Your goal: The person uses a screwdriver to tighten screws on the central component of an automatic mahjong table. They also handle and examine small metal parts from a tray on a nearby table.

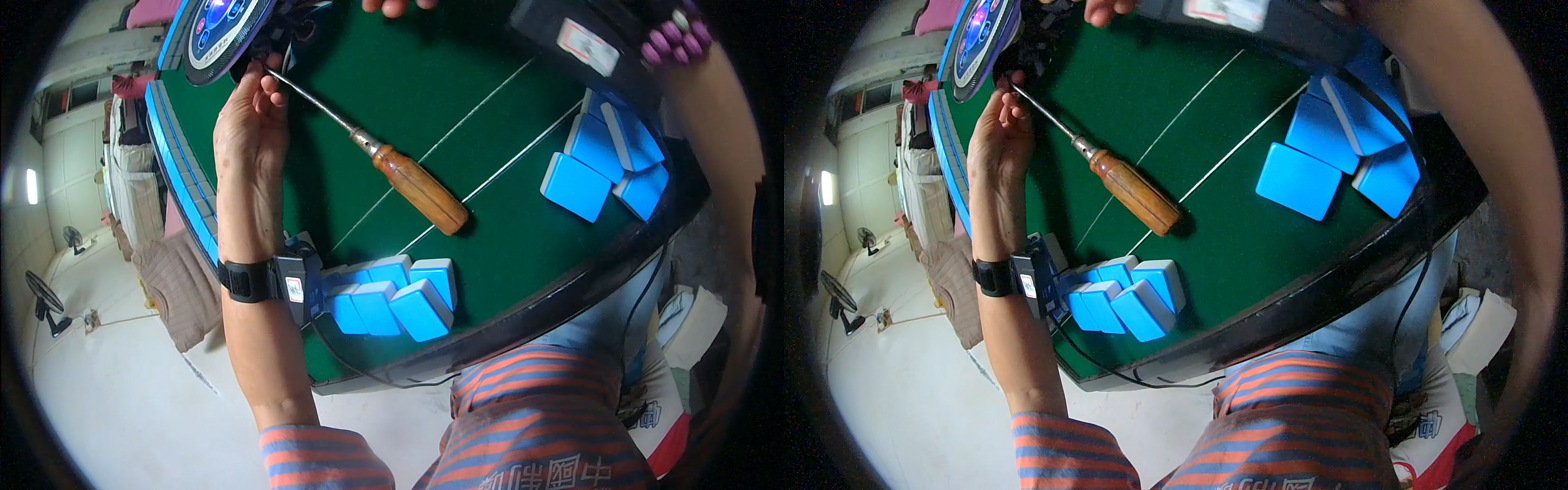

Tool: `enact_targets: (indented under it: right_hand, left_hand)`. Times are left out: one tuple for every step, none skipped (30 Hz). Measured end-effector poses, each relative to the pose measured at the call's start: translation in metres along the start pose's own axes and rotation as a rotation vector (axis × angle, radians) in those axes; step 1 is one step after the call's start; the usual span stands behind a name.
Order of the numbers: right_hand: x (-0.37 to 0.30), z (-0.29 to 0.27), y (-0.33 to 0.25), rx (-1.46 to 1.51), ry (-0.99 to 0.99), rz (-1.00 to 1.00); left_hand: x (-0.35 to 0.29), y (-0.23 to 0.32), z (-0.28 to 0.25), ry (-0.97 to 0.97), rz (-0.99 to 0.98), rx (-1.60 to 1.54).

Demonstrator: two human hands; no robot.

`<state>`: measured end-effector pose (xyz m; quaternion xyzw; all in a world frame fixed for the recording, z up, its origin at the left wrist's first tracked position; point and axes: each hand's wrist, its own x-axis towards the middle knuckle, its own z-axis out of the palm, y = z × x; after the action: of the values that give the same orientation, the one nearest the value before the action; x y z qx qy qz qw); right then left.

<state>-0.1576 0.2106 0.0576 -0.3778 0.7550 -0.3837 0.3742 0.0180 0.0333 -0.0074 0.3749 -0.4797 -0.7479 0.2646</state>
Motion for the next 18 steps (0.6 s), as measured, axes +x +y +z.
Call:
enact_targets:
  right_hand:
    - [-0.005, -0.004, 0.001, -0.029, -0.013, 0.032]
    - [-0.007, -0.01, 0.002, -0.047, -0.039, 0.056]
    - [-0.005, -0.014, 0.006, -0.045, -0.081, 0.099]
    - [-0.007, -0.017, 0.015, 0.009, -0.158, -0.03]
    - [-0.007, -0.019, 0.021, 0.035, -0.195, -0.097]
    - [-0.01, -0.019, 0.02, 0.063, -0.234, -0.161]
    - [-0.016, -0.016, 0.014, -0.007, -0.226, -0.119]
    - [-0.018, -0.017, 0.018, -0.015, -0.245, -0.138]
    - [-0.021, -0.019, 0.024, -0.024, -0.26, -0.154]
    - [-0.024, -0.019, 0.026, -0.032, -0.278, -0.172]
    - [-0.027, -0.016, 0.029, 0.037, -0.373, -0.23]
    - [-0.031, -0.016, 0.031, -0.036, -0.35, -0.235]
    - [-0.042, -0.012, 0.023, -0.151, -0.299, -0.237]
    - [-0.05, -0.001, 0.01, -0.262, -0.266, -0.258]
    - [-0.056, 0.012, -0.001, -0.367, -0.229, -0.269]
    - [-0.069, 0.014, 0.0, -0.454, -0.173, -0.264]
    - [-0.073, 0.025, 0.0, -0.516, -0.141, -0.269]
    - [-0.074, 0.041, 0.01, -0.506, -0.077, -0.27]
  left_hand:
    - [0.0, 0.0, 0.0, 0.007, -0.006, -0.003]
    - [0.0, 0.0, 0.0, 0.015, -0.012, -0.005]
    - [0.001, 0.0, -0.002, 0.012, -0.012, -0.005]
    - [0.003, 0.0, -0.004, 0.001, -0.008, -0.006]
    - [0.005, 0.001, -0.006, -0.01, -0.004, -0.008]
    - [0.005, 0.001, -0.006, -0.01, -0.004, -0.007]
    - [0.006, 0.001, -0.007, -0.011, -0.011, -0.002]
    - [0.007, 0.001, -0.008, -0.011, -0.018, 0.004]
    - [0.007, 0.0, -0.004, -0.018, -0.019, 0.002]
    - [0.006, 0.0, -0.001, 0.006, -0.024, 0.003]
    - [0.006, 0.0, 0.001, 0.029, -0.029, 0.003]
    - [0.006, -0.001, 0.003, 0.023, -0.029, 0.001]
    - [0.006, -0.002, 0.004, -0.003, -0.032, 0.01]
    - [0.005, 0.002, -0.004, -0.004, -0.029, 0.028]
    - [0.005, 0.005, -0.011, 0.01, -0.026, 0.035]
    - [0.009, -0.001, -0.002, 0.031, -0.037, 0.019]
    - [0.01, 0.0, -0.003, 0.079, -0.043, 0.02]
    - [0.01, 0.001, -0.005, 0.084, -0.042, 0.023]
